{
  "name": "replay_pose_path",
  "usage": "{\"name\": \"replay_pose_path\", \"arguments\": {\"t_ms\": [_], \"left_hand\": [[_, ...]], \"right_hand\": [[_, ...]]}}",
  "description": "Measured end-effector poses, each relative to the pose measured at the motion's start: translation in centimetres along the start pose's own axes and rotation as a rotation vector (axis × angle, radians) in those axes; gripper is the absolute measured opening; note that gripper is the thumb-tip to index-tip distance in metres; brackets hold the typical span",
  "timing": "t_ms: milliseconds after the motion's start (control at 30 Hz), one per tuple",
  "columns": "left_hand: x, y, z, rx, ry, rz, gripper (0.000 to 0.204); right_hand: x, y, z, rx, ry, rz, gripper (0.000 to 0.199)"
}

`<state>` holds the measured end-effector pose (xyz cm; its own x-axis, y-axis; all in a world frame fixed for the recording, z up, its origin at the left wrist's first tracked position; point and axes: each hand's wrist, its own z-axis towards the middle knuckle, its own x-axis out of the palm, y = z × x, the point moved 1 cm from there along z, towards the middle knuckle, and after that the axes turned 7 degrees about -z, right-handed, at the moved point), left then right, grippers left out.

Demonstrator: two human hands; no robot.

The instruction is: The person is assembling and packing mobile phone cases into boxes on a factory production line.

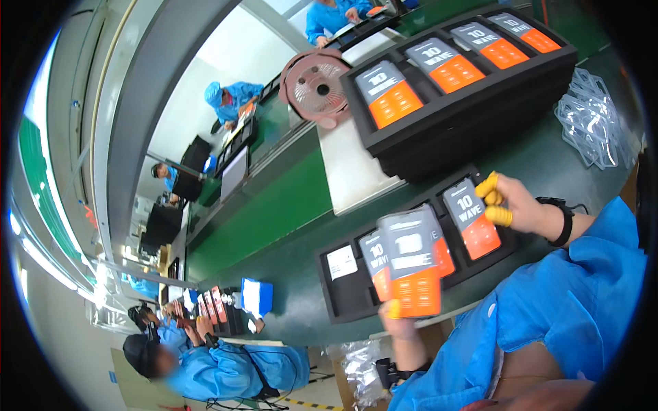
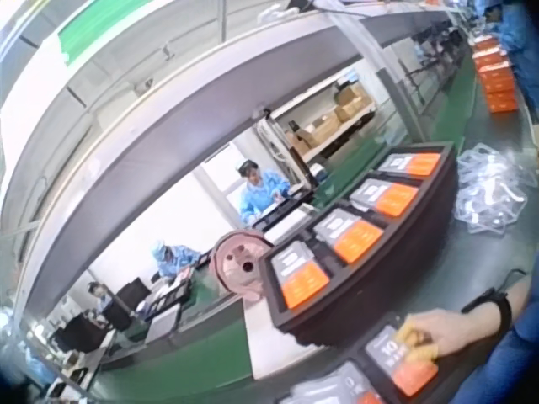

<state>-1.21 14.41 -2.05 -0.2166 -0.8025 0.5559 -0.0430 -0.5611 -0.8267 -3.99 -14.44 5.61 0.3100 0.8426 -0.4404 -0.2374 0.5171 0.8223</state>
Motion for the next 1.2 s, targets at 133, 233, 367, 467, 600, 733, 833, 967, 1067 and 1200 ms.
{"name": "replay_pose_path", "arguments": {"t_ms": [133,233,367,467,600,733,833,967,1067,1200], "left_hand": [[-10.2,-5.9,2.1,-0.021,-0.213,0.351,0.034],[-15.2,-7.8,4.0,-0.110,-0.218,0.510,0.032],[-15.7,-8.6,6.9,-0.472,0.024,0.799,0.034],[-12.0,-11.0,6.6,-0.497,-0.164,1.942,0.046],[-12.9,-12.7,5.2,-0.224,-0.341,1.826,0.057],[-21.2,-6.0,6.3,-0.527,-0.317,1.206,0.067],[-22.6,-7.6,5.6,-0.583,-0.354,0.573,0.049],[-14.5,-15.4,2.9,-0.460,-0.387,0.391,0.029],[-15.5,-19.0,0.2,-0.387,-0.325,0.114,0.036],[-8.5,-24.2,1.8,-0.300,-0.205,0.167,0.041]], "right_hand": [[0.6,0.7,0.8,0.195,-0.008,-0.260,0.025],[1.1,1.8,-0.2,0.340,-0.040,-0.290,0.024],[1.4,0.9,-2.3,0.559,0.042,-0.595,0.032],[1.1,1.9,-3.2,0.723,0.038,-0.621,0.038],[2.8,-2.7,-4.9,0.814,0.066,-0.945,0.058],[6.7,-9.3,-5.5,0.993,0.209,-0.900,0.066],[3.0,-5.3,-3.7,1.103,0.072,-0.247,0.062],[-0.5,1.2,-5.0,0.903,-0.081,-0.378,0.056],[-2.6,5.8,-6.6,0.666,-0.177,-0.369,0.054],[-7.0,11.3,-6.3,0.368,-0.328,-0.310,0.043]]}}
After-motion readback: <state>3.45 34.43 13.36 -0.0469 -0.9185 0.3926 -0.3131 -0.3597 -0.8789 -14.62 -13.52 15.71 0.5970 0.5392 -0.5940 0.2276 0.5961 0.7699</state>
